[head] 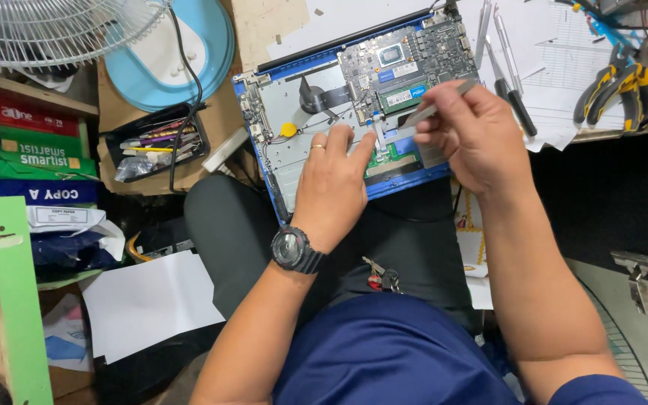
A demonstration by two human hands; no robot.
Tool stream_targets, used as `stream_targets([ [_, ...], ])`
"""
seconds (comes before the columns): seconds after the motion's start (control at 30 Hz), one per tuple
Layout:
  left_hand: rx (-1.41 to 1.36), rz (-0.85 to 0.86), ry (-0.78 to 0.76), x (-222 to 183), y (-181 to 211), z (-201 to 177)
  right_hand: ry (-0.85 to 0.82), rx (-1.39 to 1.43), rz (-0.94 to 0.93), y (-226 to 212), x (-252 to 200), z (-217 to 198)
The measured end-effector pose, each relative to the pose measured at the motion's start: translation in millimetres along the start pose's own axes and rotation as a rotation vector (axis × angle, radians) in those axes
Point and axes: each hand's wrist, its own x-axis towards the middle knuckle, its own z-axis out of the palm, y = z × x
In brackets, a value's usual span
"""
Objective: Connecting internal cables and components inside a laptop chassis.
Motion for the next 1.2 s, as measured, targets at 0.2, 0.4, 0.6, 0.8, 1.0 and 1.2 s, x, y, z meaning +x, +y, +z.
stream_targets([
  [0.2, 0.001, -0.007, 0.005, -1, 2, 2, -0.029, -0.071, 0.110, -3, 4, 6],
  [0.4, -0.034, -0.028, 0.006, -3, 0, 2, -0.051, -0.293, 0.133, 1, 9, -6],
  [0.6, -0.011, -0.010, 0.022, -4, 1, 3, -0.018, -0.423, 0.113, -10, 9, 14],
  [0.8, -0.001, -0.022, 0.008, -4, 1, 3, -0.023, -0.453, 0.079, 6, 16, 7],
  [1.0, 0.007, -0.015, 0.010, -4, 1, 3, -0.043, -0.443, 0.021, 10, 17, 3],
  [1.2, 0.005, -0.018, 0.009, -4, 1, 3, -0.037, -0.454, 0.012, 10, 19, 1],
])
